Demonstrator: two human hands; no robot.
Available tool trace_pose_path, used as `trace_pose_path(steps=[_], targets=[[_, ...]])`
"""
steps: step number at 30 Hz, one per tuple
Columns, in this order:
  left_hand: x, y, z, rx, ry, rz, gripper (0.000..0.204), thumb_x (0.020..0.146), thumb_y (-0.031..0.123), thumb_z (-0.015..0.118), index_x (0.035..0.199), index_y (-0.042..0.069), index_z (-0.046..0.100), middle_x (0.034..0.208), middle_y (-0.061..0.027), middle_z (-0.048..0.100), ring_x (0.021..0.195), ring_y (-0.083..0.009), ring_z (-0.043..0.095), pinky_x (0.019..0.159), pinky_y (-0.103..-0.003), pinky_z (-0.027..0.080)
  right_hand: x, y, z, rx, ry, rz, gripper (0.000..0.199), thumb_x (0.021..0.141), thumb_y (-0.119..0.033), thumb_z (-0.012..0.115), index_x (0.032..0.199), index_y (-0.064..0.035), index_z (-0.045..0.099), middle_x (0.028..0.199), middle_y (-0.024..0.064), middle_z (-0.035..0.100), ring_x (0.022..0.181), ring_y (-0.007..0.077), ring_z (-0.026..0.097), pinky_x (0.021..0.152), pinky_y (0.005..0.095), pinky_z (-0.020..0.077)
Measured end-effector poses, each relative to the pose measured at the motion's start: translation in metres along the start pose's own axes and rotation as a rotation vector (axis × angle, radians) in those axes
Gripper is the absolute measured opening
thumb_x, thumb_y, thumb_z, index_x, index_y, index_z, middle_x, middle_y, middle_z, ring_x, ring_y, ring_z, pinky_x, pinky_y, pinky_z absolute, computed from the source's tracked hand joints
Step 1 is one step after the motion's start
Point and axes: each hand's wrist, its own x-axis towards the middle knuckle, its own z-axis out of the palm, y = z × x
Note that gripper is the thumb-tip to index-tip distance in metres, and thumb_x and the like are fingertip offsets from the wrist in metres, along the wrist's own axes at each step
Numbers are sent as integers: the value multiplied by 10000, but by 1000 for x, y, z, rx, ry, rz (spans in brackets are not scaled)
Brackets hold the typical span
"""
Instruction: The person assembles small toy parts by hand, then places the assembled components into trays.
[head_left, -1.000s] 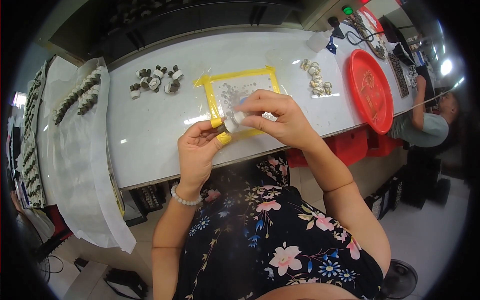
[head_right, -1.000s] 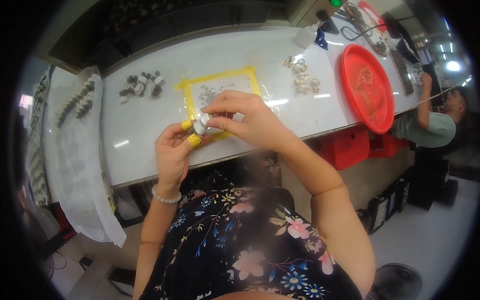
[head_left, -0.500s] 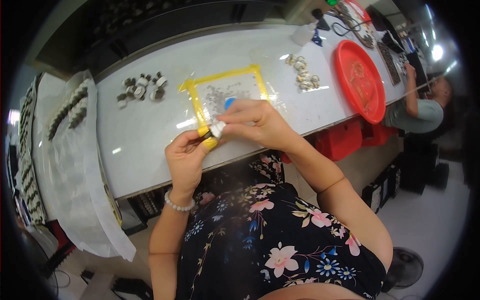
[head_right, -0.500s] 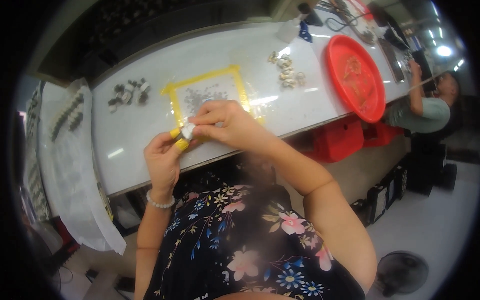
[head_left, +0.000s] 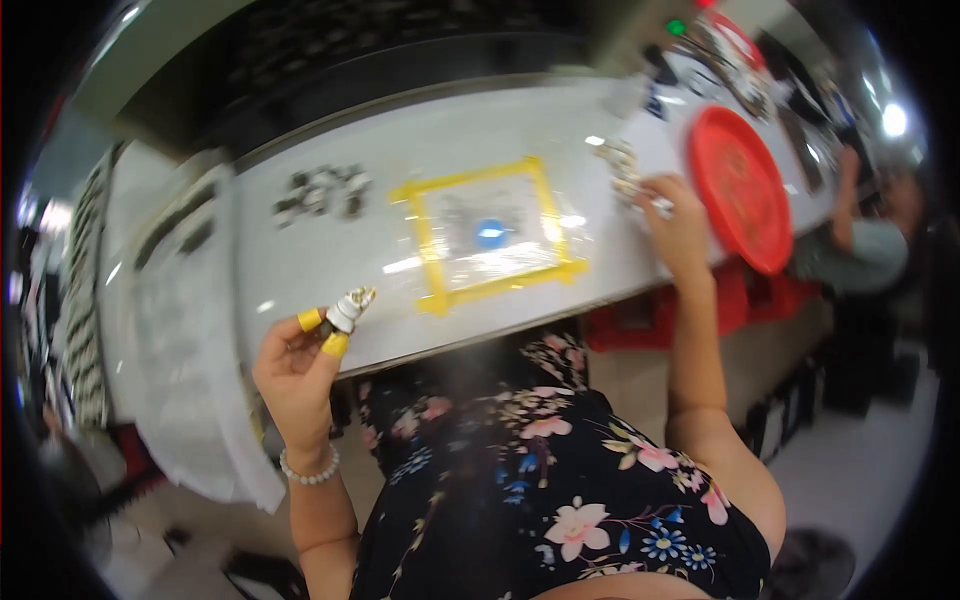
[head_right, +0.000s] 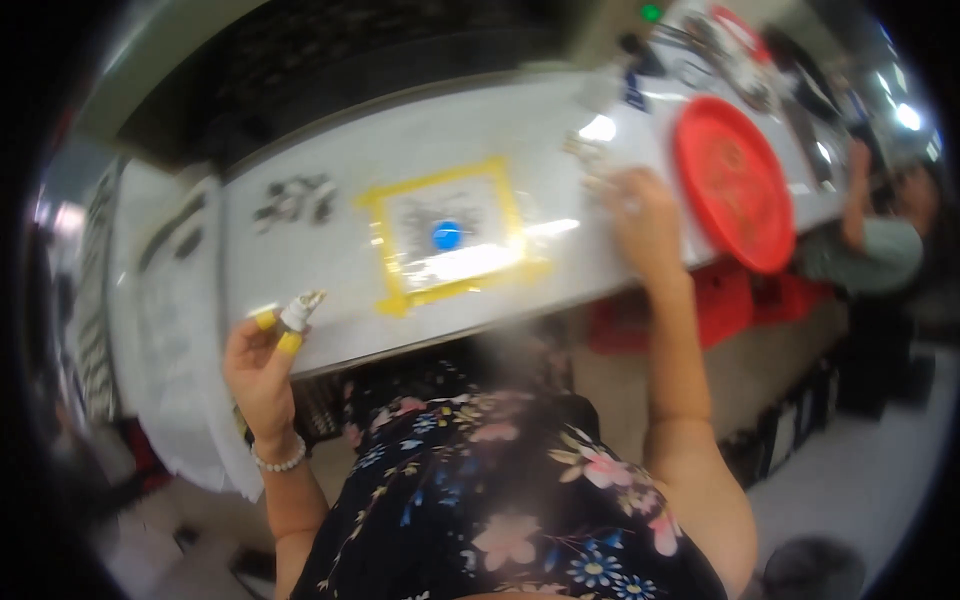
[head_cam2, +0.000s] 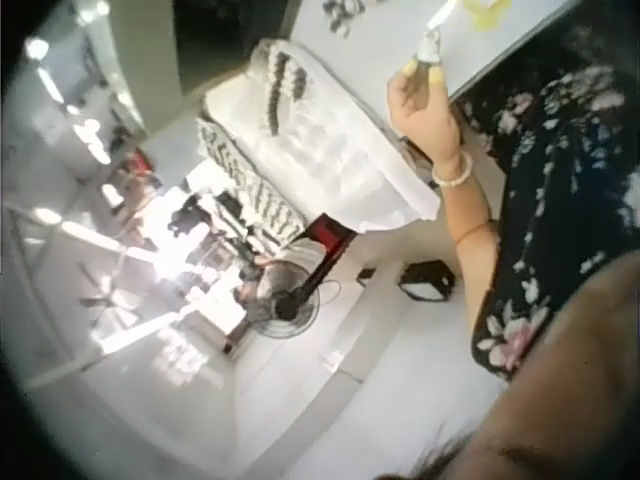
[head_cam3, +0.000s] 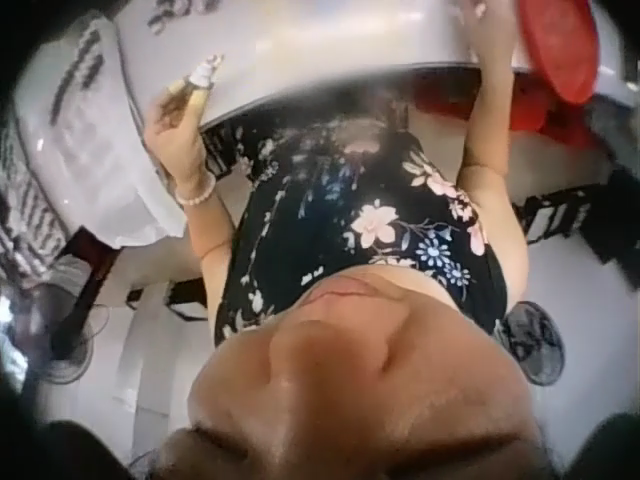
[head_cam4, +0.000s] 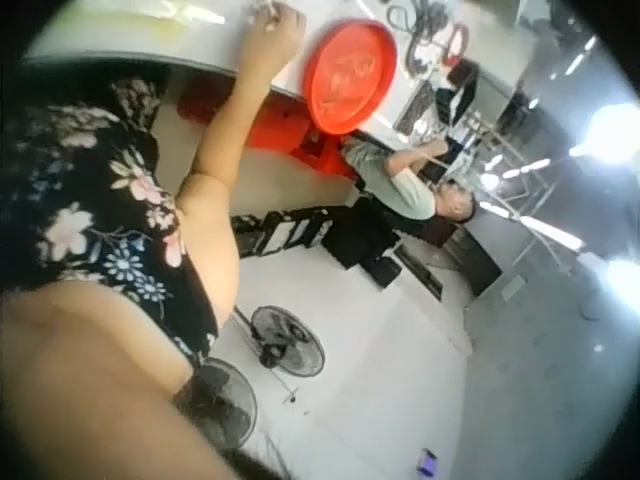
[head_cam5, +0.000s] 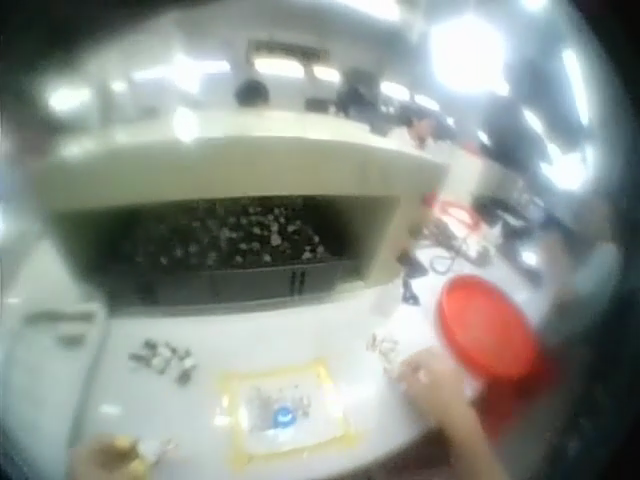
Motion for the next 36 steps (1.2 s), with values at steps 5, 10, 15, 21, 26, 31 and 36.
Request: trace_pose_path(steps=[5, 10, 15, 21, 26, 31, 36], targets=[[30, 37, -100, 390, 375, 168, 248, 802, -90, 608, 1043, -57, 563, 945, -74, 627, 864, -118, 591, 781, -233, 473, -12, 4, -8, 71, -92, 169, 116, 831, -45, 608, 939, -2, 601, 850, 87, 602, 764, 187, 581, 664, 295, 449], [76, 48, -244, 897, 578, 248, 242, 759, -4, 640, 990, -48, 585, 875, -76, 642, 764, -89, 590, 696, -200, 458, -14, 8, 6, 200, -101, 163, 119, 832, -16, 600, 949, -2, 595, 804, 70, 602, 728, 146, 550, 638, 262, 428], [138, 24, -296, 947, 668, 315, 243, 740, 30, 656, 971, -22, 604, 829, -70, 658, 736, -131, 619, 698, -249, 487, -11, -9, 8, 166, -112, 130, 183, 847, 0, 559, 1023, 3, 606, 846, 72, 546, 753, 157, 534, 636, 252, 417], [184, 1, -311, 936, 705, 358, 254, 734, 69, 674, 966, -1, 598, 842, -81, 659, 753, -163, 632, 715, -277, 501, -15, -4, 12, 147, -123, 120, 200, 859, 3, 533, 1048, 20, 596, 901, 93, 524, 771, 182, 539, 648, 262, 426], [187, 1, -292, 924, 742, 307, 239, 734, 52, 669, 954, 5, 590, 846, -87, 658, 750, -168, 634, 710, -282, 503, -19, -2, 12, 161, -112, 138, 178, 865, -10, 530, 1026, 27, 597, 900, 91, 522, 739, 175, 511, 630, 262, 409], [193, -9, -311, 846, 772, 372, 228, 737, 60, 662, 945, 12, 582, 831, -95, 658, 756, -184, 644, 708, -299, 505, -17, -4, 14, 154, -109, 130, 162, 865, -14, 531, 1006, 32, 596, 890, 86, 518, 699, 163, 475, 607, 259, 385], [195, -12, -292, 1072, 719, 244, 263, 742, 52, 647, 980, 21, 538, 858, -153, 655, 817, -290, 649, 730, -353, 500, -16, -7, 14, 136, -125, 142, 163, 864, -18, 532, 1006, 33, 593, 871, 86, 506, 694, 163, 473, 611, 266, 384]])
